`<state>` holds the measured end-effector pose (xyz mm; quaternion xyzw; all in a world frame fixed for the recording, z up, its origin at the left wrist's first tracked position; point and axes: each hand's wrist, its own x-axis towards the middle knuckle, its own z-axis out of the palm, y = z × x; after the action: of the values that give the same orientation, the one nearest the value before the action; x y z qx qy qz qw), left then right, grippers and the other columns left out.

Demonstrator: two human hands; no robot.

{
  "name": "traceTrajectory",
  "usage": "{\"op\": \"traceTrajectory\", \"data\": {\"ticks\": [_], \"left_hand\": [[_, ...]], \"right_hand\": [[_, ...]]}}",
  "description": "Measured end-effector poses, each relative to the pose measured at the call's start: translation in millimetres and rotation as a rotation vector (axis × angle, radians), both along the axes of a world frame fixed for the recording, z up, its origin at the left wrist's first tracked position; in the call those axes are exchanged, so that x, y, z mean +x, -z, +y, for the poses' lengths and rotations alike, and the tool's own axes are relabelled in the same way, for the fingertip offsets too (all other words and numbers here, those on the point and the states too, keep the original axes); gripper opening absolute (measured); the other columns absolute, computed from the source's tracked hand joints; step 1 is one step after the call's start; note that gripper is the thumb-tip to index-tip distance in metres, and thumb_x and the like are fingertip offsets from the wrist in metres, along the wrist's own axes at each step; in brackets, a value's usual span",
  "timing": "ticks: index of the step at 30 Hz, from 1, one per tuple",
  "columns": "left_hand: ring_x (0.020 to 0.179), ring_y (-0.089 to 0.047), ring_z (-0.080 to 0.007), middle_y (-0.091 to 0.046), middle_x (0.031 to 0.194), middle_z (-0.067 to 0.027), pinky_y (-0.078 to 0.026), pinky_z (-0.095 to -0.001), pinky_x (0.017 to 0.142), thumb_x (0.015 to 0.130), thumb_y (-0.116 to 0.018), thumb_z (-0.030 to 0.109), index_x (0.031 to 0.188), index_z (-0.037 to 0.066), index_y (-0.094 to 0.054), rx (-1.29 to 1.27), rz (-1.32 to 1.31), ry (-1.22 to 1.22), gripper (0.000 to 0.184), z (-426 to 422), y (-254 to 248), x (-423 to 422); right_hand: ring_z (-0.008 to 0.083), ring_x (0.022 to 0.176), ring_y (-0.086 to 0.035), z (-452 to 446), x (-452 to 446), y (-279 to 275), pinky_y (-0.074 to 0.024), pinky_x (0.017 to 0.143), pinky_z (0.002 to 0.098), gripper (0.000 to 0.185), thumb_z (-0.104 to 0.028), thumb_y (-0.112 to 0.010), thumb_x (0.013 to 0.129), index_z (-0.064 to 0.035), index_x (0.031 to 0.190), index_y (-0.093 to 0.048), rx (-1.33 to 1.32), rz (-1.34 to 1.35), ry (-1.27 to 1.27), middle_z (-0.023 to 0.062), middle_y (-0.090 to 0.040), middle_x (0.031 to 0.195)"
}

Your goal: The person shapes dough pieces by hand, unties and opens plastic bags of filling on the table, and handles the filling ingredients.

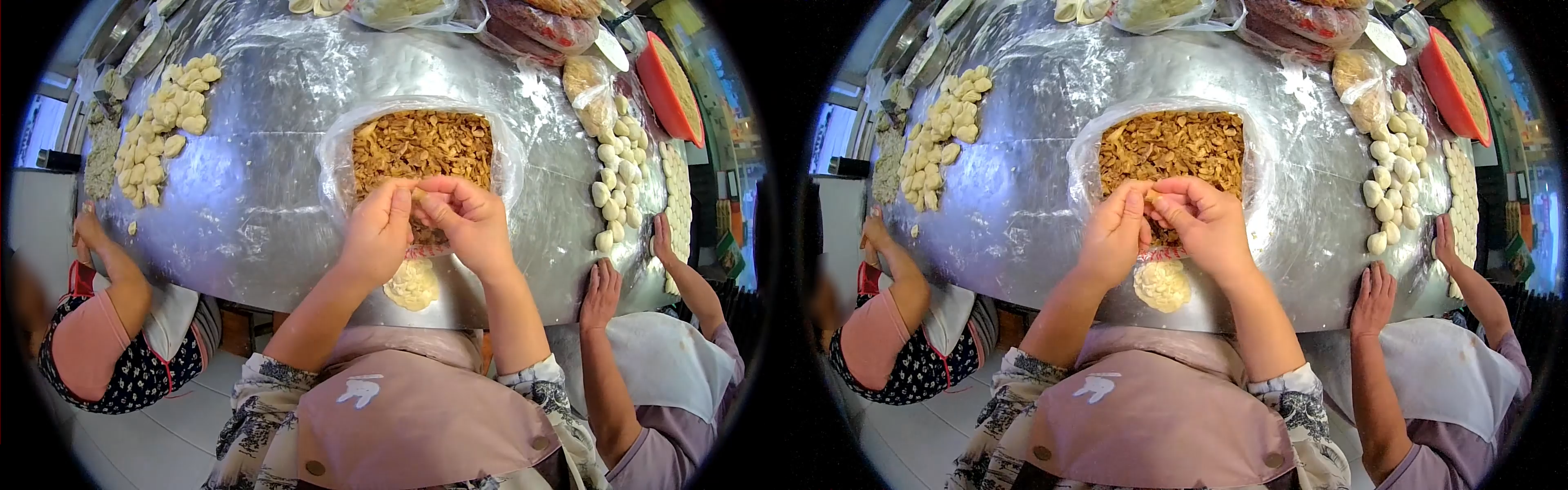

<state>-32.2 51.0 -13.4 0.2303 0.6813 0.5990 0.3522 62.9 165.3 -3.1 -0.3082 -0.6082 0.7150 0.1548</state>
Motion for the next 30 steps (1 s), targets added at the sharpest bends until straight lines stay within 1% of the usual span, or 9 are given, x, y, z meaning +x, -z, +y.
{"op": "traceTrajectory", "data": {"ticks": [5,7,10,17,20,23,26,27,30], "left_hand": [[0.066,-0.059,-0.0145,-0.063,0.083,-0.0078,-0.05,-0.0307,0.063,0.099,-0.055,0.009,0.096,0.001,-0.06,0.059,0.077,0.028,0.01,-1,15,-3],[0.069,-0.061,-0.0165,-0.062,0.083,-0.0096,-0.05,-0.0319,0.063,0.099,-0.056,0.007,0.093,0.001,-0.059,0.101,-0.049,0.032,0.009,0,7,-2],[0.071,-0.063,-0.0196,-0.06,0.082,-0.0109,-0.05,-0.0328,0.064,0.097,-0.056,0.005,0.091,0.001,-0.058,0.081,0.255,0.007,0.008,1,11,-3],[0.069,-0.062,-0.0226,-0.06,0.082,-0.0123,-0.051,-0.0344,0.063,0.093,-0.061,0.002,0.088,0.0,-0.057,0.066,0.264,-0.041,0.006,2,6,7],[0.068,-0.06,-0.0207,-0.059,0.084,-0.0118,-0.05,-0.0328,0.062,0.091,-0.062,0.001,0.087,0.0,-0.058,0.075,0.317,-0.068,0.005,3,10,6],[0.066,-0.058,-0.0173,-0.059,0.09,-0.0106,-0.049,-0.0297,0.06,0.088,-0.064,0.0,0.091,0.0,-0.062,0.095,0.418,-0.117,0.003,1,12,3],[0.064,-0.056,-0.0142,-0.059,0.096,-0.0099,-0.047,-0.0272,0.058,0.086,-0.066,0.0,0.096,0.001,-0.066,0.073,0.497,-0.16,0.01,-3,4,2],[0.063,-0.055,-0.0135,-0.058,0.097,-0.01,-0.047,-0.0268,0.058,0.086,-0.067,0.0,0.098,0.002,-0.067,0.064,0.497,-0.152,0.013,-5,4,0],[0.061,-0.055,-0.0119,-0.059,0.098,-0.0098,-0.046,-0.0264,0.057,0.084,-0.069,0.001,0.101,0.002,-0.069,0.024,0.507,-0.142,0.016,-7,1,0]], "right_hand": [[0.0061,0.075,-0.063,-2,2,-16,-0.0529,0.067,0.0211,0.009,-0.005,-0.069,0.092,-0.001,0.098,-0.064,-0.008,-0.2,-0.002,0.0027,-0.07,0.088],[0.0057,0.075,-0.063,-3,4,-13,-0.0526,0.066,0.0211,0.009,-0.005,-0.07,0.092,-0.0013,0.098,-0.064,-0.036,-0.136,0.014,0.0026,-0.07,0.086],[0.0056,0.074,-0.063,-5,6,-2,-0.0528,0.065,0.0215,0.011,-0.006,-0.07,0.091,-0.0012,0.099,-0.063,0.006,-0.087,0.014,0.003,-0.07,0.085],[0.0055,0.074,-0.064,-11,11,4,-0.0537,0.065,0.0227,0.011,-0.008,-0.069,0.091,-0.0009,0.098,-0.064,0.129,-0.127,0.046,0.0052,-0.071,0.084],[0.0114,0.07,-0.067,-15,9,-4,-0.0548,0.064,0.025,0.01,-0.006,-0.069,0.089,-0.0015,0.097,-0.065,0.172,-0.167,0.07,0.0074,-0.071,0.082],[0.023,0.08,-0.07,-12,11,-1,-0.056,0.073,0.0318,0.012,-0.004,-0.068,0.086,-0.0024,0.098,-0.067,0.43,-0.112,-0.038,0.0117,-0.071,0.088],[0.0327,0.095,-0.066,6,7,-3,-0.0531,0.084,0.0376,0.017,-0.002,-0.068,0.082,-0.0037,0.1,-0.069,0.916,-0.017,-0.074,0.0146,-0.069,0.099],[0.0338,0.104,-0.062,9,1,-9,-0.0497,0.09,0.0411,0.018,-0.002,-0.065,0.083,-0.0041,0.099,-0.069,0.833,-0.073,-0.074,0.0151,-0.066,0.106],[0.034,0.1,-0.063,21,-28,-9,-0.0509,0.087,0.0425,0.021,0.001,-0.061,0.083,-0.0052,0.101,-0.07,0.964,-0.116,-0.086,0.0149,-0.065,0.105]]}}
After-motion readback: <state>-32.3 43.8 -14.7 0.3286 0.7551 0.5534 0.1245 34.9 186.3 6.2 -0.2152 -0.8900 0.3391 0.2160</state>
